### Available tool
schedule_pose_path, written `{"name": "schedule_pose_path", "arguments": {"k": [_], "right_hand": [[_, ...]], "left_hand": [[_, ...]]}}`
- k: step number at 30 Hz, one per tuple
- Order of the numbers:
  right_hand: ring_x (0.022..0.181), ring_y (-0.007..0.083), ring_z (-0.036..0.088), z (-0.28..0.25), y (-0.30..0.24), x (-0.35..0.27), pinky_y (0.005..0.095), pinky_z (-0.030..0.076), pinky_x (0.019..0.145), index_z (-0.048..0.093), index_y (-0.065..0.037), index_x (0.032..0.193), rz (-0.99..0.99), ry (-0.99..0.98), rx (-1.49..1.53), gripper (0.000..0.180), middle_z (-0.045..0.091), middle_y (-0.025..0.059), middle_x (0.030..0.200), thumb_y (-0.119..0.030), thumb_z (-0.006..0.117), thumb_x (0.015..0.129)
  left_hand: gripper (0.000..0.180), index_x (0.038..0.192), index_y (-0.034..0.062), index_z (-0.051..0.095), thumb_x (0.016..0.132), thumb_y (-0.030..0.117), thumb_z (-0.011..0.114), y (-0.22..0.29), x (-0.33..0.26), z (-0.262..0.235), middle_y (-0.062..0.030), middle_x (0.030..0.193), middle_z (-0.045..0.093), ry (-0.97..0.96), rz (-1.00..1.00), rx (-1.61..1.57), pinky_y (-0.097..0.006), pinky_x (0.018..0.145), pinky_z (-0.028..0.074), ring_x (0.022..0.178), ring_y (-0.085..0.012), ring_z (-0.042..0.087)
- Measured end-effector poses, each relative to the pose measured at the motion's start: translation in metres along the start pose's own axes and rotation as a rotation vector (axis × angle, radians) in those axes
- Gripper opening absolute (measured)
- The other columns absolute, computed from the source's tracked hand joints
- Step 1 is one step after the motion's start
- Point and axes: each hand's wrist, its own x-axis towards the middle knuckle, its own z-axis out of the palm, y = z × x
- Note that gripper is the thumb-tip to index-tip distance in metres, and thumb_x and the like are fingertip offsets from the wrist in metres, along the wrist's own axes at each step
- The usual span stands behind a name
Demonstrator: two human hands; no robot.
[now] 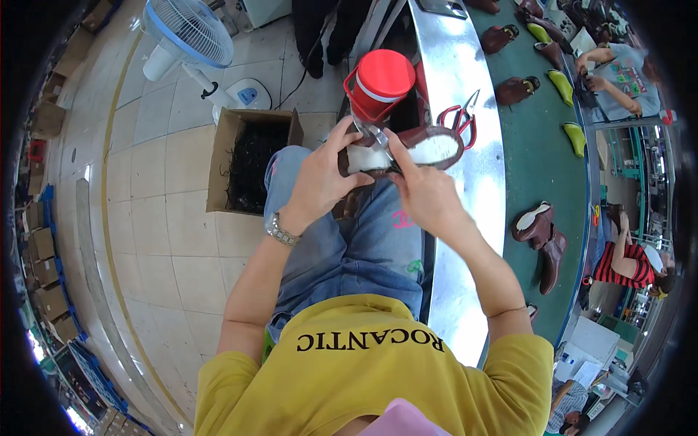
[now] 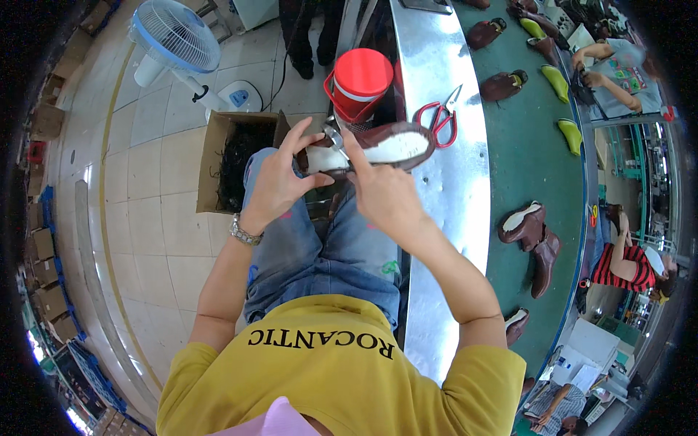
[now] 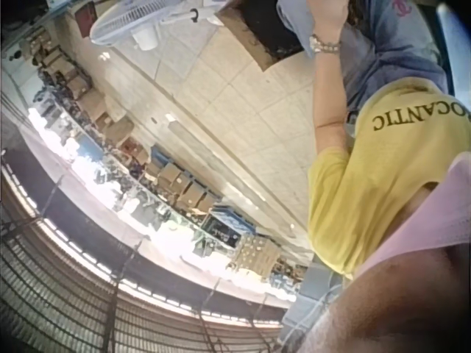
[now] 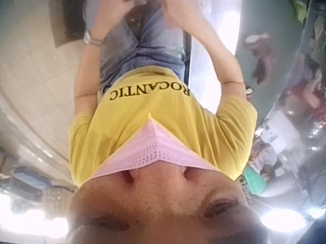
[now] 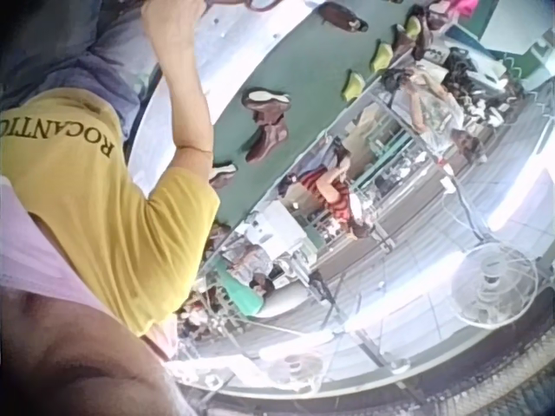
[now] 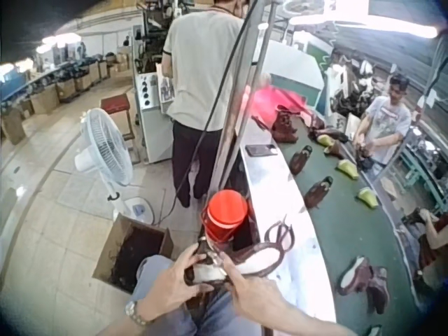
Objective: Trimming, finishing, and assembling shoe components at a factory workstation.
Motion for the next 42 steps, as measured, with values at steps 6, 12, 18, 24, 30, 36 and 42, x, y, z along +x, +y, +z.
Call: {"name": "schedule_pose_path", "arguments": {"k": [6,12,18,24,30,36,42], "right_hand": [[0.072,0.0424,0.064,-0.029,0.036,-0.008,0.0522,0.049,0.068,0.030,-0.016,0.147,0.064,0.209,-0.025,0.064,0.065,0.0213,0.080,-0.013,0.058,0.089],[0.064,0.0343,0.066,-0.011,0.042,-0.056,0.0438,0.051,0.062,0.035,-0.009,0.146,0.224,-0.055,0.429,0.061,0.068,0.0205,0.082,-0.008,0.059,0.089],[0.056,0.0196,0.064,0.021,0.022,-0.085,0.0328,0.051,0.056,0.037,-0.008,0.146,0.381,-0.059,0.700,0.056,0.067,0.0111,0.074,-0.011,0.057,0.094],[0.056,0.0134,0.060,0.028,0.024,-0.103,0.0288,0.048,0.054,0.046,0.000,0.138,0.524,0.016,0.770,0.045,0.062,0.0077,0.069,-0.024,0.050,0.100],[0.057,0.0113,0.058,0.034,0.024,-0.118,0.0275,0.047,0.056,0.050,0.000,0.134,0.617,-0.029,0.824,0.042,0.060,0.0049,0.069,-0.027,0.042,0.103],[0.058,0.0125,0.059,0.050,0.016,-0.130,0.0286,0.048,0.057,0.050,-0.001,0.134,0.665,-0.094,0.824,0.045,0.061,0.0051,0.069,-0.032,0.042,0.103],[0.058,0.0155,0.060,0.066,0.031,-0.138,0.0306,0.047,0.057,0.051,-0.002,0.134,0.707,-0.037,0.708,0.046,0.062,0.0077,0.068,-0.034,0.046,0.102]], "left_hand": [[0.120,0.154,0.0104,0.005,0.069,0.027,0.087,-0.014,-0.017,-0.002,-0.0160,0.151,0.036,0.051,-0.053,-0.171,-0.042,0.102,0.042,0.129,-0.0264,0.048],[0.110,0.154,0.0108,0.007,0.077,0.030,0.083,0.001,-0.054,0.022,-0.0105,0.138,0.047,-0.171,-0.771,-0.995,-0.034,0.100,0.043,0.126,-0.0197,0.046],[0.079,0.144,0.0075,0.034,0.081,0.024,0.078,-0.004,-0.051,0.013,-0.0062,0.126,0.055,-0.214,-0.781,-1.050,-0.033,0.095,0.047,0.111,-0.0170,0.057],[0.119,0.155,0.0080,0.006,0.068,0.011,0.087,0.007,-0.062,0.004,-0.0087,0.148,0.037,-0.235,-0.314,-0.725,-0.033,0.111,0.028,0.135,-0.0185,0.034],[0.138,0.154,0.0215,-0.015,0.064,0.008,0.089,-0.032,-0.084,0.016,-0.0134,0.150,0.032,-0.392,-0.199,-0.688,-0.033,0.112,0.028,0.135,-0.0189,0.036],[0.137,0.154,0.0216,-0.014,0.064,0.012,0.089,-0.060,-0.109,0.044,-0.0117,0.160,0.011,-0.416,-0.147,-0.667,-0.036,0.116,0.023,0.144,-0.0202,0.023],[0.141,0.153,0.0197,-0.015,0.060,0.016,0.091,-0.063,-0.115,0.042,-0.0099,0.162,0.002,-0.425,-0.196,-0.641,-0.036,0.118,0.019,0.147,-0.0196,0.013]]}}
